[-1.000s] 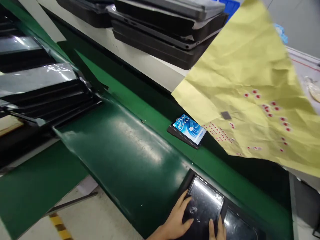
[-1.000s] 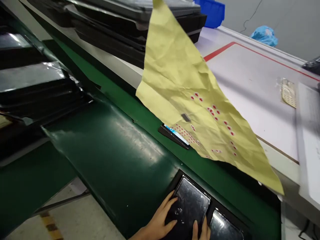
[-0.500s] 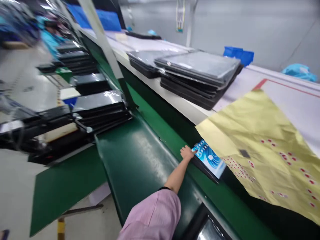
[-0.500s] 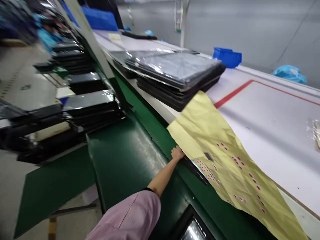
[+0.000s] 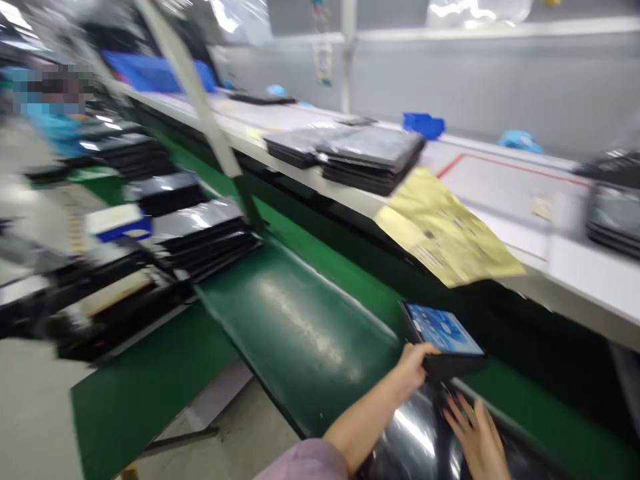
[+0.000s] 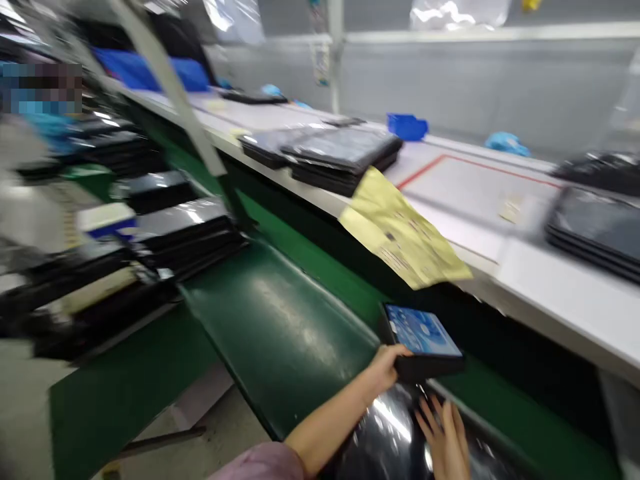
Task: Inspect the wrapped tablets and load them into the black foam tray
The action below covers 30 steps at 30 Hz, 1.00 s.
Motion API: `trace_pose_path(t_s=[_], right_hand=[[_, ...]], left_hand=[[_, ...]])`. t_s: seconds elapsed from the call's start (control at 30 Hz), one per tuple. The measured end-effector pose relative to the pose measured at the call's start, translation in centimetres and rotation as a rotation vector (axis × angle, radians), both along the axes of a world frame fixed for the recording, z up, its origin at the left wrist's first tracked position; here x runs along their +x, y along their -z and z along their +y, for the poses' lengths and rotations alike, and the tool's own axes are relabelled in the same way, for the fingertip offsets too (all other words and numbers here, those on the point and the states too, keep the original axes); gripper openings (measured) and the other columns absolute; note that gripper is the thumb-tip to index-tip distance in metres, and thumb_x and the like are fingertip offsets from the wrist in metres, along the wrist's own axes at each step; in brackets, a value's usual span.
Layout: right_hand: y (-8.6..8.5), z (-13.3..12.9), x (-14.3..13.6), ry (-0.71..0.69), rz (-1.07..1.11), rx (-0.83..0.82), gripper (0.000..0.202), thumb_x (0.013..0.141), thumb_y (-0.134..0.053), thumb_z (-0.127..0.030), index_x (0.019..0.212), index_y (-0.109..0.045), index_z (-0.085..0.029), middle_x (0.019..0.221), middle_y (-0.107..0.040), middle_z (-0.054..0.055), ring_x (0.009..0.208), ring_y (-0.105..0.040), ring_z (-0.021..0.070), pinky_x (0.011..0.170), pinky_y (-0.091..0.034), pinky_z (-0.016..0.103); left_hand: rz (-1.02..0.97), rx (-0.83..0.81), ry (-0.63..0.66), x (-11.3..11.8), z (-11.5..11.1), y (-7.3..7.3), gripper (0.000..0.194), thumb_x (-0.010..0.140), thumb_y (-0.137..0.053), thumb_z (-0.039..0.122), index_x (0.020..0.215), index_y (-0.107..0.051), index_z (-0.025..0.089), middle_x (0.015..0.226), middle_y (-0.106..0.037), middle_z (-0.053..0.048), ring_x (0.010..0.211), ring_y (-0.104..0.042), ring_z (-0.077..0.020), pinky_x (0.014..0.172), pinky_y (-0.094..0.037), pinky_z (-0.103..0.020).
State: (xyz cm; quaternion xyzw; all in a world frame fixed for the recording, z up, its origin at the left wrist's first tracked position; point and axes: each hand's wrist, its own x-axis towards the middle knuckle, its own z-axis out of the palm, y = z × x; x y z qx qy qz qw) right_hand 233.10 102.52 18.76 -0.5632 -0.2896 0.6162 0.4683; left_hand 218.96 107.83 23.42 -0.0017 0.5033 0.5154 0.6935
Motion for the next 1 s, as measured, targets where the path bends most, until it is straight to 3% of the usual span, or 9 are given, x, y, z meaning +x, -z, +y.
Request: trace_pose_path(t_s=[0.07,0.17,0.23,0.3,0.37,0.47,0.53,0.67,1.0], right_hand=[[-2.2,-1.1,0.4,0.166,0.249,-0.090,0.077,0.062,-0.071,-0.074,0.118,-0.058,-0.023,0.113,-0.067,0.007,0.099,-0.067,0.0218,0.078,-0.060,0.034],[-5.2,-2.6,0.8,0.546,0.188,-0.032,0.073,0.045,-0.088,-0.047,0.106,-0.062,-0.017,0.097,-0.070,0.004,0.083,-0.066,0.0174,0.070,-0.057,0.026],[-6.8,-4.2,1.5,0.646,0.150,0.001,0.069,0.044,-0.087,-0.040,0.104,-0.062,-0.018,0.092,-0.071,0.002,0.077,-0.065,0.0173,0.068,-0.057,0.028],[-8.2,-6.3,2.8,0.675,0.128,0.085,0.065,0.049,-0.084,-0.038,0.106,-0.062,-0.018,0.094,-0.071,0.002,0.079,-0.065,0.0185,0.070,-0.056,0.030],[-9.3,-8.4,4.7,0.696,0.085,0.177,0.063,0.051,-0.083,-0.035,0.107,-0.062,-0.018,0.096,-0.071,0.003,0.082,-0.066,0.0187,0.072,-0.056,0.029],[-10.5,-10.8,7.8,0.693,0.055,0.235,0.063,0.049,-0.083,-0.031,0.108,-0.062,-0.019,0.096,-0.071,0.003,0.081,-0.065,0.0184,0.071,-0.055,0.028],[-11.1,-11.8,9.5,0.659,0.059,0.222,0.061,0.048,-0.082,-0.031,0.104,-0.062,-0.020,0.093,-0.071,0.003,0.076,-0.064,0.0192,0.068,-0.054,0.029],[-12.1,-12.7,12.1,0.557,0.115,0.180,0.053,0.051,-0.077,-0.032,0.102,-0.063,-0.020,0.091,-0.071,0.003,0.076,-0.064,0.0212,0.068,-0.053,0.031],[-12.7,-13.5,18.4,0.581,0.188,0.112,0.043,0.056,-0.077,-0.033,0.095,-0.065,-0.020,0.084,-0.069,-0.002,0.070,-0.061,0.0149,0.065,-0.050,0.025]], left_hand=[[-0.048,0.060,0.057,1.5,-4.1,-1.2,0.015,0.047,-0.065,0.014,0.061,-0.062,0.012,0.060,-0.061,-0.001,0.060,-0.057,-0.0110,0.060,-0.047,-0.021],[-0.138,0.247,0.177,2.9,-9.9,-2.4,0.042,0.047,-0.080,0.018,0.087,-0.073,0.011,0.089,-0.073,-0.007,0.083,-0.066,-0.0168,0.084,-0.051,-0.027],[-0.145,0.359,0.308,3.2,-12.9,-2.6,0.057,0.050,-0.088,0.026,0.103,-0.072,0.013,0.106,-0.073,-0.009,0.099,-0.066,-0.0214,0.097,-0.048,-0.032],[-0.106,0.386,0.440,2.9,-14.7,-2.5,0.068,0.049,-0.093,0.035,0.109,-0.069,0.016,0.111,-0.071,-0.010,0.103,-0.065,-0.0237,0.096,-0.049,-0.035],[-0.068,0.388,0.446,2.0,-15.0,-2.5,0.076,0.048,-0.092,0.047,0.114,-0.065,0.019,0.110,-0.071,-0.009,0.094,-0.066,-0.0225,0.082,-0.054,-0.034],[0.009,0.471,0.299,0.9,-13.5,-3.8,0.084,0.061,-0.079,0.063,0.133,-0.051,0.029,0.117,-0.068,-0.006,0.086,-0.066,-0.0188,0.067,-0.054,-0.029],[0.108,0.525,0.351,1.1,-12.5,-5.4,0.080,0.071,-0.069,0.067,0.137,-0.049,0.029,0.124,-0.066,-0.006,0.095,-0.066,-0.0200,0.074,-0.056,-0.030],[0.146,0.557,0.569,4.0,-13.0,-7.3,0.079,0.068,-0.066,0.074,0.124,-0.065,0.019,0.128,-0.066,-0.009,0.122,-0.058,-0.0313,0.102,-0.051,-0.042],[0.283,0.723,0.651,10.6,-16.9,-7.0,0.064,0.090,-0.054,0.050,0.148,-0.038,0.029,0.158,-0.034,0.000,0.147,-0.028,-0.0254,0.125,-0.023,-0.043]])
